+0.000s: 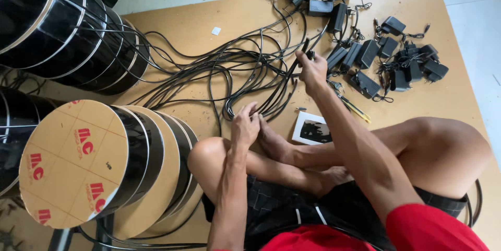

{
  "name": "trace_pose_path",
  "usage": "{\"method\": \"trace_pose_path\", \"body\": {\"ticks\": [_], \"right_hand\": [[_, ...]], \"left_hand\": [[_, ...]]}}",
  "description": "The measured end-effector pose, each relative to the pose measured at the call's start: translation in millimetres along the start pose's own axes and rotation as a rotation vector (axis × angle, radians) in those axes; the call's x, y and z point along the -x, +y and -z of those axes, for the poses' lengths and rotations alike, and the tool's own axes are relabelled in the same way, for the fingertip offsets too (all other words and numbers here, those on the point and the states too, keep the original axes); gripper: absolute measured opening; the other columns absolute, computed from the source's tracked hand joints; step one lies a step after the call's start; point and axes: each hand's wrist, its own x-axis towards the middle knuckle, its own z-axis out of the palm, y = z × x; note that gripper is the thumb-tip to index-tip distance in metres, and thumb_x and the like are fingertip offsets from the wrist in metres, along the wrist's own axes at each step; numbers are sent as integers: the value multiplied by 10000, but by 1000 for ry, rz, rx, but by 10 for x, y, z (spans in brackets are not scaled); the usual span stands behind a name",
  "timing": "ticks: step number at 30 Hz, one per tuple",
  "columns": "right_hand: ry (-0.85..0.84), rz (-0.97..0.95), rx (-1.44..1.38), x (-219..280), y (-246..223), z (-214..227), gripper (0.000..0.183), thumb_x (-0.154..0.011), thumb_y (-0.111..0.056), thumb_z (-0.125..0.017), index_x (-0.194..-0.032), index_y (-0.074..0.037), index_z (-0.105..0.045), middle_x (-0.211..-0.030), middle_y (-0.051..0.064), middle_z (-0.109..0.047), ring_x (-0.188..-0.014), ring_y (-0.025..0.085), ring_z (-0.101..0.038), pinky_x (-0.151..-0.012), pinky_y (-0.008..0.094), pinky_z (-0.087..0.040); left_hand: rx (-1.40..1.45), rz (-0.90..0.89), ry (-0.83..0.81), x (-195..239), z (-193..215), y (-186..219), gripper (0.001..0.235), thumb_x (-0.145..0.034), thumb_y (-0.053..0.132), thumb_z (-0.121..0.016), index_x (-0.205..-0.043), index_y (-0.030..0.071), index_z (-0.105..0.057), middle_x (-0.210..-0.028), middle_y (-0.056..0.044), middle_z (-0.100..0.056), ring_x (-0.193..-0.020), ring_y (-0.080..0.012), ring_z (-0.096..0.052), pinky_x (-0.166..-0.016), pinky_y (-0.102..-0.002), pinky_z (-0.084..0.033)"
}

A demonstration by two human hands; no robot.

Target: The person sits on the floor and uses a knife to strip the outer insulation from black electrical cables. They repeatedly cut and peel the sheathing to expose the inner conductors, handling multiple cable segments one at a time.

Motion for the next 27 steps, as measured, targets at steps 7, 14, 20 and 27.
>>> {"method": "trace_pose_path", "body": {"ticks": [7, 14, 20, 27], "right_hand": [[-26, -43, 1004, -412, 499, 162, 454, -992, -404, -691, -1240, -59, -529, -1103, 274, -695, -1105, 432, -694, -917, 583, -550], [-813, 786, 1398, 152, 974, 29, 308, -835, -165, -644, -1085, 7, -697, -877, 289, -736, -842, 479, -737, -793, 617, -586], [-999, 240, 1316, -73, 1390, -30, 444, -926, -460, -541, -1155, -82, -570, -1132, 222, -658, -1164, 451, -645, -1014, 573, -502], [-1126, 501, 1623, -70, 1444, 58, 726, -737, -313, -826, -1366, -186, -487, -1162, 121, -666, -998, 393, -730, -892, 526, -621]], "left_hand": [[-3, 51, 144, 418, 230, 124, 303, -923, 91, -601, -1204, 111, -713, -1030, -107, -734, -996, -292, -727, -932, -402, -562], [5, 24, 153, 333, 147, 25, 304, -933, 124, -582, -1209, 153, -706, -1027, -71, -745, -1030, -287, -722, -939, -426, -555], [56, 99, 141, 355, 265, 99, 337, -936, 88, -548, -1229, 139, -706, -1022, -83, -772, -1036, -304, -723, -969, -436, -549], [68, 116, 184, 292, 141, 61, 300, -934, 135, -574, -1189, 185, -725, -992, -29, -769, -977, -238, -743, -918, -388, -575]]}}
